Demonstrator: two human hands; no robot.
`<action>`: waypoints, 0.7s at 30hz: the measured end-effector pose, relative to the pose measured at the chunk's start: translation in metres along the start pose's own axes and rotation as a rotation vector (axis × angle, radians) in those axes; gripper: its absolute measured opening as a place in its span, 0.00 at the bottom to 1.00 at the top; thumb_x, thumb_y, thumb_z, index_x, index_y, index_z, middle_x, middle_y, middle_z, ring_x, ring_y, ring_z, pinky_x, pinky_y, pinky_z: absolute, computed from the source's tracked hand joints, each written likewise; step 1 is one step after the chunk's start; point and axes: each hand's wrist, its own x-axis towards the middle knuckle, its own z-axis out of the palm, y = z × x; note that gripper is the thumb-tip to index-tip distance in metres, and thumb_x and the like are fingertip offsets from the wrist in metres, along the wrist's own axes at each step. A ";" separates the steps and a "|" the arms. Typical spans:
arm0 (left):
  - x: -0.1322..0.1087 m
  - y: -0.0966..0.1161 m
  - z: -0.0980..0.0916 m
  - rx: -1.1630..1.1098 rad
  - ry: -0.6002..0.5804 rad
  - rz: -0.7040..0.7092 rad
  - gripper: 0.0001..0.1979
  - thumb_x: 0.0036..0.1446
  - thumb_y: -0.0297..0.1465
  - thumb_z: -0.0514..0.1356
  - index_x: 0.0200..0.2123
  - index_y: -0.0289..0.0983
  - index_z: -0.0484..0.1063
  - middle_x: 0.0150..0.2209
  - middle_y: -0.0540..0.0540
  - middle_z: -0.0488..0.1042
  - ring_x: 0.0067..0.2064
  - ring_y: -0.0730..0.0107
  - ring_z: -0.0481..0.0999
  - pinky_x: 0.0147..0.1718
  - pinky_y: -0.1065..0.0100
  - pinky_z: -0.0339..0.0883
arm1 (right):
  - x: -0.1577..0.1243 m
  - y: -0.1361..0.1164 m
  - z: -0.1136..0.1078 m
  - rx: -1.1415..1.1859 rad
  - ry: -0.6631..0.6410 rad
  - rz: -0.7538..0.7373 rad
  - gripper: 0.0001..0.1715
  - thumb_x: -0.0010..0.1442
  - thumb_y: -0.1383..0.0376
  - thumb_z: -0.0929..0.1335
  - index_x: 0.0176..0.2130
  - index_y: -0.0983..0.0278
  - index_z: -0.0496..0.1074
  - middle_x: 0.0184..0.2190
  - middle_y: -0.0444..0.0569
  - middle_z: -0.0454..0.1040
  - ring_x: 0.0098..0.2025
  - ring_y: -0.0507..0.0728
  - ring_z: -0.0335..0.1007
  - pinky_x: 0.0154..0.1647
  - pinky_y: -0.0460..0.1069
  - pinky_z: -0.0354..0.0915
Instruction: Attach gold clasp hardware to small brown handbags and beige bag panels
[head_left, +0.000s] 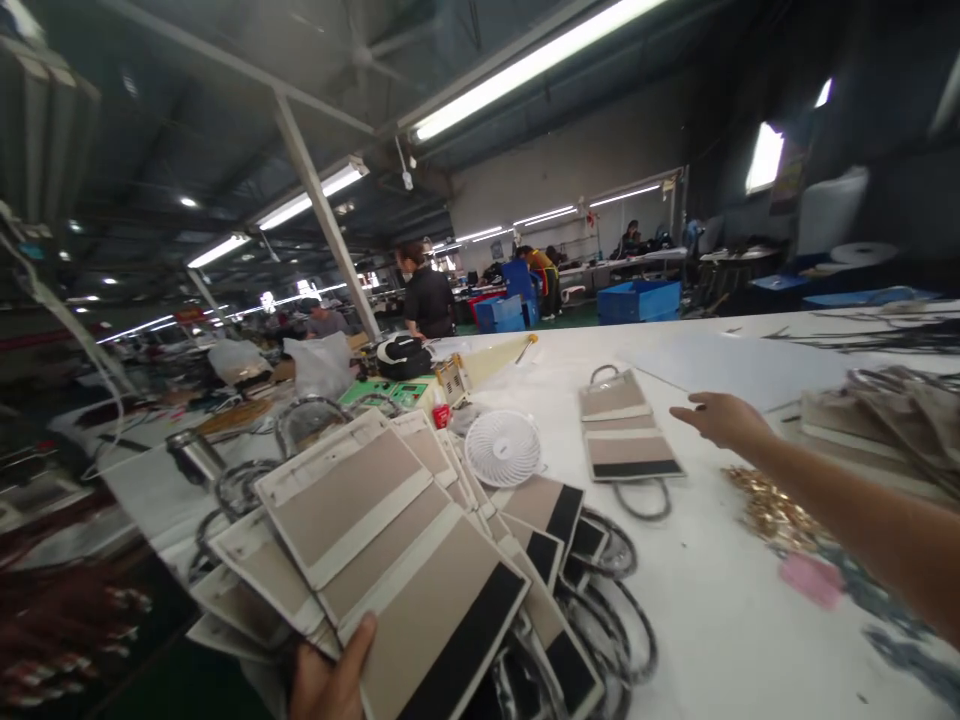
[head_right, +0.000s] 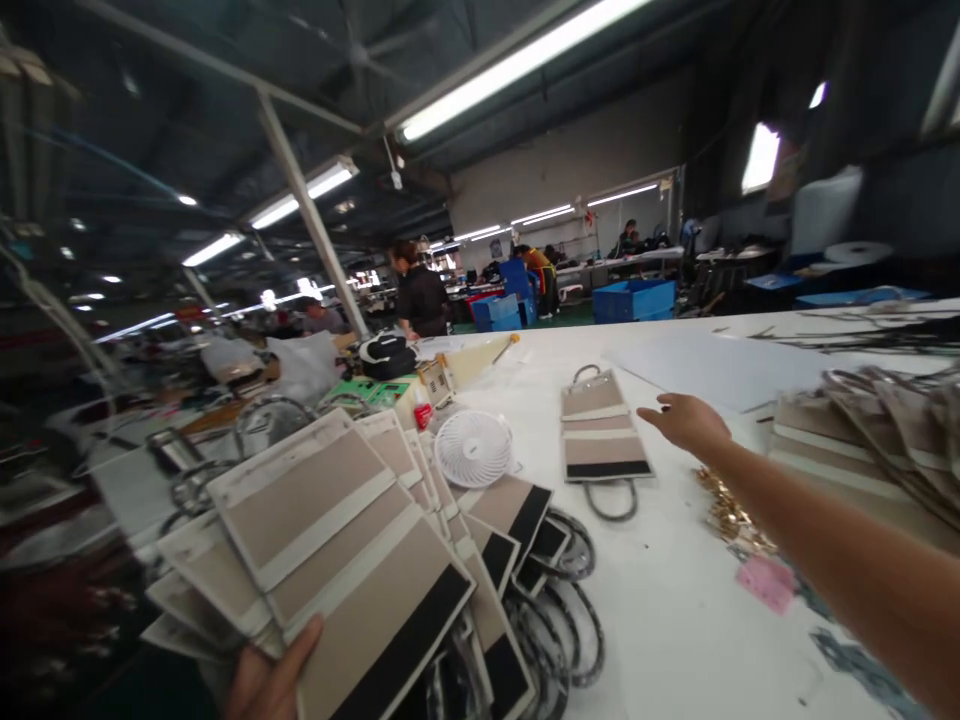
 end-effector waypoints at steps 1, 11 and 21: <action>-0.002 0.000 -0.001 -0.017 -0.025 -0.007 0.29 0.47 0.45 0.71 0.52 0.41 0.74 0.45 0.43 0.82 0.55 0.43 0.79 0.62 0.43 0.67 | -0.010 0.000 0.011 -0.014 -0.045 -0.020 0.33 0.59 0.50 0.75 0.52 0.74 0.80 0.25 0.58 0.79 0.23 0.62 0.73 0.26 0.53 0.66; -0.015 -0.008 -0.007 -0.278 -0.083 0.066 0.37 0.54 0.43 0.70 0.64 0.41 0.64 0.56 0.38 0.77 0.61 0.48 0.76 0.59 0.53 0.70 | -0.185 -0.164 0.170 0.219 -0.650 -0.590 0.31 0.59 0.51 0.74 0.56 0.65 0.80 0.49 0.54 0.83 0.45 0.64 0.79 0.47 0.53 0.73; 0.002 0.012 -0.069 -0.004 0.068 0.455 0.39 0.52 0.41 0.68 0.66 0.39 0.63 0.65 0.34 0.67 0.62 0.45 0.72 0.61 0.49 0.67 | -0.209 -0.234 0.227 0.135 -0.613 -0.623 0.20 0.53 0.57 0.75 0.43 0.65 0.82 0.36 0.51 0.82 0.43 0.64 0.77 0.47 0.53 0.69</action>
